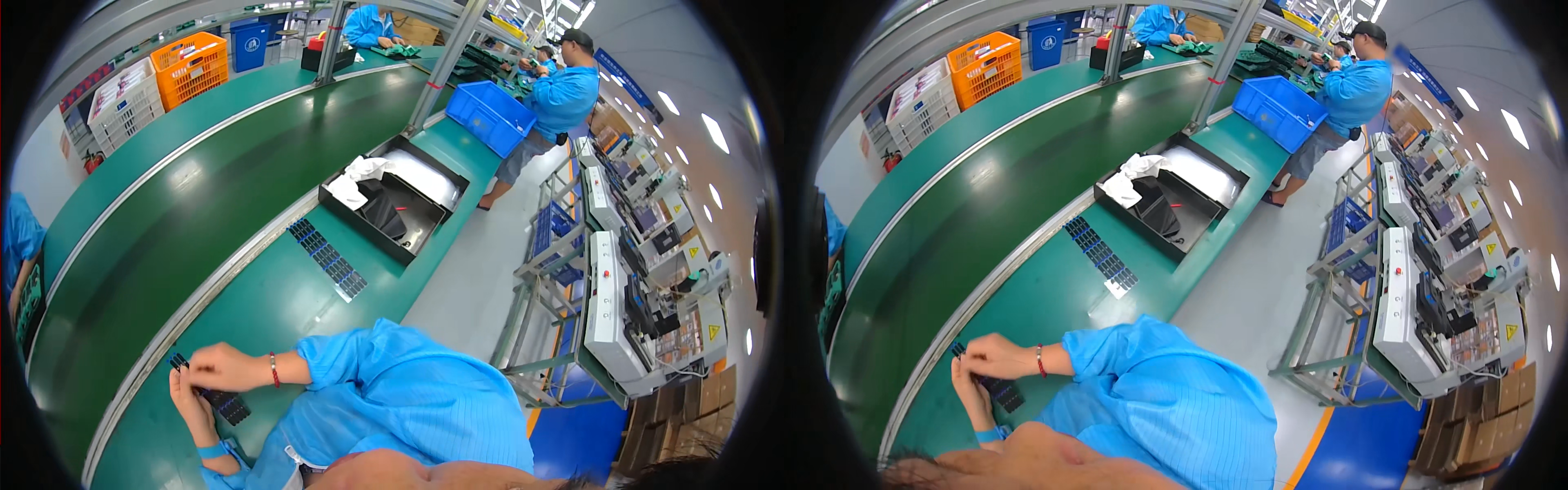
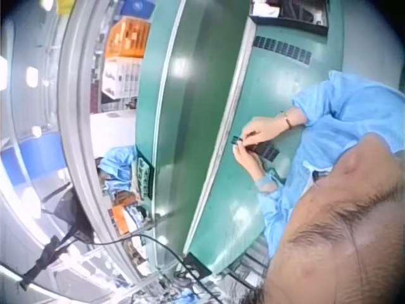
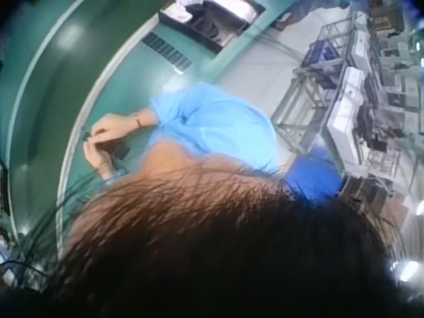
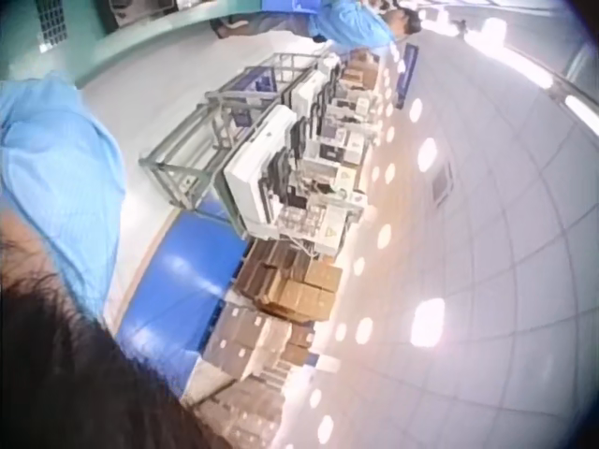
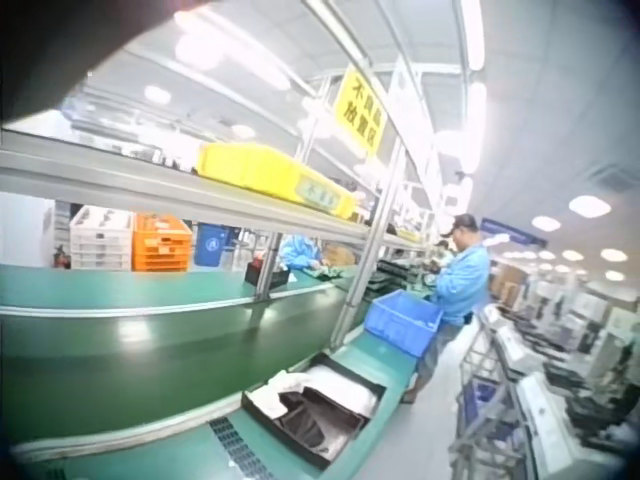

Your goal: Applying screen protectors or labels to handheld electronic devices on a conveyor belt assembly line.

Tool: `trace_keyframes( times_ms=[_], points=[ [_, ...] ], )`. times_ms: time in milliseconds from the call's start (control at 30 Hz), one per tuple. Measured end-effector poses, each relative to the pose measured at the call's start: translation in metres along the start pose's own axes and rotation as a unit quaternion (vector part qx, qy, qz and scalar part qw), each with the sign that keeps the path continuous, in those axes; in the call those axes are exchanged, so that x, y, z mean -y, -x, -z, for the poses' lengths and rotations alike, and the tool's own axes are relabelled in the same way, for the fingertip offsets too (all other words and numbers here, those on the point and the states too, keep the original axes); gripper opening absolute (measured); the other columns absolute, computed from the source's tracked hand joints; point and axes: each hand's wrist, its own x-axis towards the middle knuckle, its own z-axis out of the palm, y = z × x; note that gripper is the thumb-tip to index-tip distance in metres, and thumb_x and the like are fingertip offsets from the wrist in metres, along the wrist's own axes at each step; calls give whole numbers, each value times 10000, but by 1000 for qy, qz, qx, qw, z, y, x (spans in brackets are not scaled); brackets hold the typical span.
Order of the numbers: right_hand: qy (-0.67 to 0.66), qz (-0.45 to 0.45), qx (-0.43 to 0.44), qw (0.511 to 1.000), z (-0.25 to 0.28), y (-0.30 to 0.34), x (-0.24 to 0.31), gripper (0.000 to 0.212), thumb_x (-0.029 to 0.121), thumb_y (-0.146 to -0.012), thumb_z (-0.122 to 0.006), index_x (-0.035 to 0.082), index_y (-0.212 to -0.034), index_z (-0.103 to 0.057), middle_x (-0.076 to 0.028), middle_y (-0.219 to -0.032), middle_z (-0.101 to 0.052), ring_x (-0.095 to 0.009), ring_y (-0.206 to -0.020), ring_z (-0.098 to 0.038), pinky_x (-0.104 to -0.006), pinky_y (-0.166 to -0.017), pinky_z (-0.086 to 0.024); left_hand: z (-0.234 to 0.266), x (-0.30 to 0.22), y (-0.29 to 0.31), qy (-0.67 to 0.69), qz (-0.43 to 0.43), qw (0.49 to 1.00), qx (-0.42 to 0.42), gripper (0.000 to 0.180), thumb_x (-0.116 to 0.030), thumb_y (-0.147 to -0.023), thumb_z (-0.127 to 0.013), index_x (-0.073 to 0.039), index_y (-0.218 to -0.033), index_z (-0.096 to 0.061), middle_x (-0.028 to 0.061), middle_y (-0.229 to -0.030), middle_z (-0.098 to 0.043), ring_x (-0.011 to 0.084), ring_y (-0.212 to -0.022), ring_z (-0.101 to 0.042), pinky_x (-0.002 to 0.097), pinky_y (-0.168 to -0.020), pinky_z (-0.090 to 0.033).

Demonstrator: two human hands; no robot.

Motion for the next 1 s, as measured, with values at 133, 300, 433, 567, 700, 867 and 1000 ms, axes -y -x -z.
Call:
trace_keyframes(
  times_ms=[133,300,433,567,700,867,1000],
  points=[
    [18,-57,-110,992,16,-7,-53,200,219,-818,-646,24,-809,-605,-67,-781,-597,-151,-660,-556,-286,-576,-447,-12,1,-3,-15,17,998,-64,100,-85,-919,-513,-94,-822,-495,-37,-788,-506,23,-728,-458,187,-638,-380],
    [-71,-103,30,992,6,-7,-53,181,170,-814,-653,5,-825,-579,-36,-716,-606,-80,-658,-550,-238,-567,-449,-1,0,2,-39,13,999,-34,73,-86,-917,-506,-61,-849,-506,-32,-780,-491,30,-710,-456,185,-614,-369],
    [-46,-68,25,996,12,-3,-63,168,160,-816,-631,7,-799,-565,-14,-657,-566,-70,-607,-501,-239,-529,-415,-5,7,1,-53,11,998,-9,72,-87,-911,-517,-60,-845,-513,-32,-774,-494,31,-696,-453,187,-603,-368],
    [-80,-65,63,993,12,-4,-59,171,168,-820,-626,13,-790,-563,-8,-654,-555,-63,-609,-486,-236,-527,-404,0,13,8,5,27,989,-144,176,-138,-918,-530,-9,-1037,-512,15,-903,-563,68,-784,-537,206,-680,-434],
    [-129,-97,72,984,12,-5,-57,204,197,-783,-661,10,-747,-589,-38,-660,-593,-87,-615,-528,-257,-533,-429,-7,5,9,-1,29,994,-103,184,-220,-906,-563,-64,-977,-496,18,-872,-577,86,-749,-566,238,-617,-463],
    [-101,-103,56,988,11,-7,-59,219,211,-781,-667,9,-734,-596,-42,-663,-597,-94,-621,-534,-261,-540,-434,-14,-8,8,-27,38,999,5,136,-197,-919,-539,-72,-959,-503,8,-837,-577,80,-707,-562,230,-597,-456],
    [-105,-101,68,987,14,-6,-56,211,205,-818,-645,17,-756,-573,-5,-671,-576,-61,-622,-506,-231,-537,-412,23,22,-7,-37,20,999,8,87,-171,-931,-516,-84,-928,-511,-8,-783,-568,72,-648,-545,219,-573,-441]
  ],
)
